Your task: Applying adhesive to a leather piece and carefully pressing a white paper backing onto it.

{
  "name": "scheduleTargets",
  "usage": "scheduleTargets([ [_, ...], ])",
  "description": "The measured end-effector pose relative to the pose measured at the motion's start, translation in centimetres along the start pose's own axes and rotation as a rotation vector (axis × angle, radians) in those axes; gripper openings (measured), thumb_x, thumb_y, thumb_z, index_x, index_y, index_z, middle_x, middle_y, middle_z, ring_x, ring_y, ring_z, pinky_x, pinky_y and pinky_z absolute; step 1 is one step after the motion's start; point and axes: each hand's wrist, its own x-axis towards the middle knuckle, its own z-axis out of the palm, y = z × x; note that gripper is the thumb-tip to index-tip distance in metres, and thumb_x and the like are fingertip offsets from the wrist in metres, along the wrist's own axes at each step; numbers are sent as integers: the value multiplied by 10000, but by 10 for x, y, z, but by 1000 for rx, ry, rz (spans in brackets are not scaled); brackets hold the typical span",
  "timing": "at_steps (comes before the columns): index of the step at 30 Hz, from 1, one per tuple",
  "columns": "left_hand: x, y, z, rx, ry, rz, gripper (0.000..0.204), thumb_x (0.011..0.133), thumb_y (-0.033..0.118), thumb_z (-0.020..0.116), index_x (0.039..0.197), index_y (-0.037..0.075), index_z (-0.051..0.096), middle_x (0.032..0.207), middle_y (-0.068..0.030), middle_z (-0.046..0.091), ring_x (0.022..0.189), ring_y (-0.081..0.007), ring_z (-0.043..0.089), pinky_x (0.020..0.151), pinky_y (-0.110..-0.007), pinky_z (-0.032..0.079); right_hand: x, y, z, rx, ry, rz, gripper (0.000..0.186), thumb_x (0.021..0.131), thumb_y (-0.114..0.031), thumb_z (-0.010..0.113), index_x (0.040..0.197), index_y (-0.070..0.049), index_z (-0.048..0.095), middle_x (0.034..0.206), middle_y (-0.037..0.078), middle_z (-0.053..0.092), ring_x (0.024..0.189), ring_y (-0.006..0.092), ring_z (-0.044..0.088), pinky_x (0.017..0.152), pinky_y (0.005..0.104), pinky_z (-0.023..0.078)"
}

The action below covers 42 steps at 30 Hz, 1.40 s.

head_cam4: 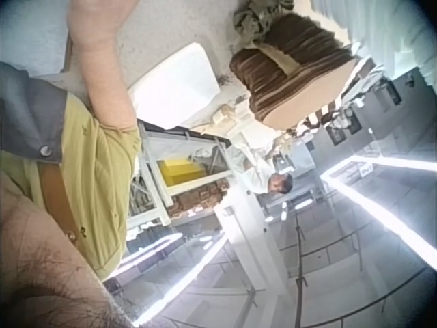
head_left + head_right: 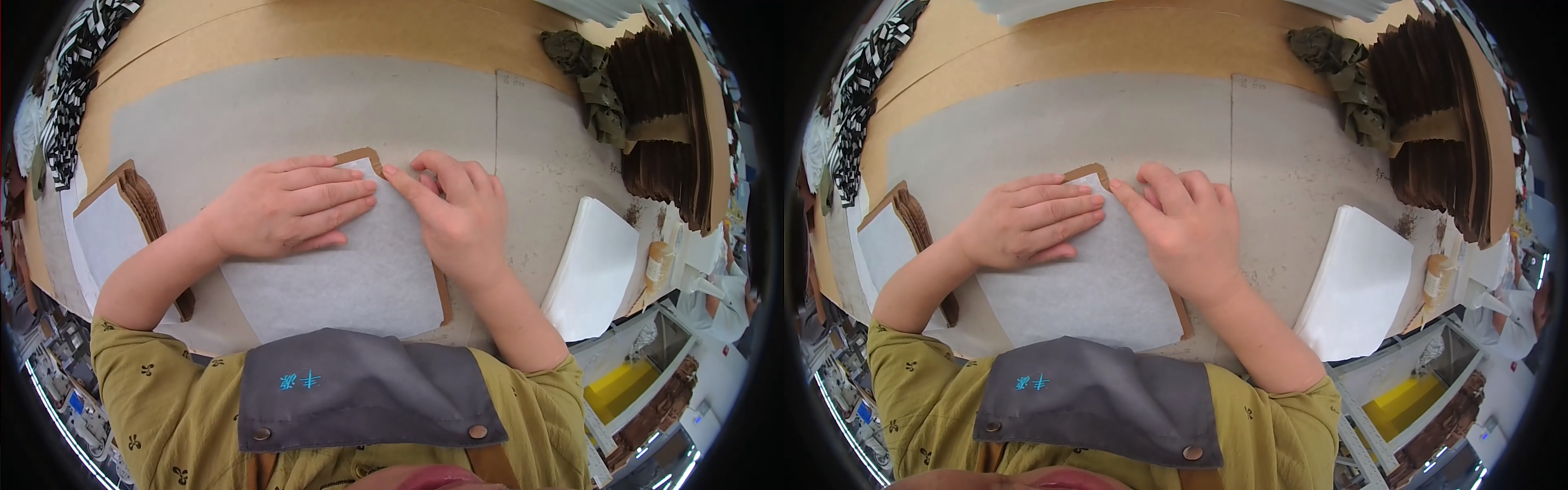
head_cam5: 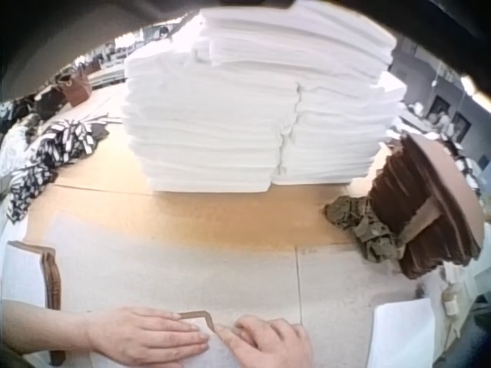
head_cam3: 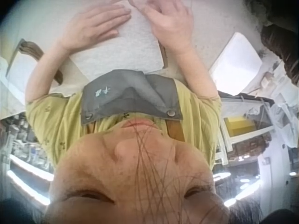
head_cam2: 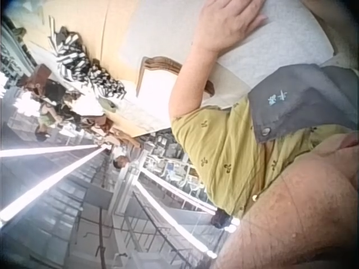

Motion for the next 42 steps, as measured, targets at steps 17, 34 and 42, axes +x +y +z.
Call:
scheduleTargets([
  [17,2,3,-8,84,-112,-144,571,992,492,580,1411,106,611,1467,-76,576,1335,-242,561,1118,-440,415,-2,0,3,-27,43,25,332,779,-111,670,1066,-219,798,1049,-98,640,786,123,543,690,311,377],
  [34,0,2,-6,100,-65,-113,596,967,547,590,1327,75,653,1367,-61,644,1282,-229,602,1104,-463,427,0,4,0,89,-39,97,342,783,-88,662,1077,-209,788,1048,-67,658,774,132,589,681,305,392],
  [42,-1,1,-3,115,-30,-101,570,958,539,611,1309,92,661,1357,-46,648,1281,-223,602,1106,-471,432,-9,1,-18,414,70,232,435,759,-42,739,1177,-162,753,1015,15,655,807,164,620,716,356,449],
])
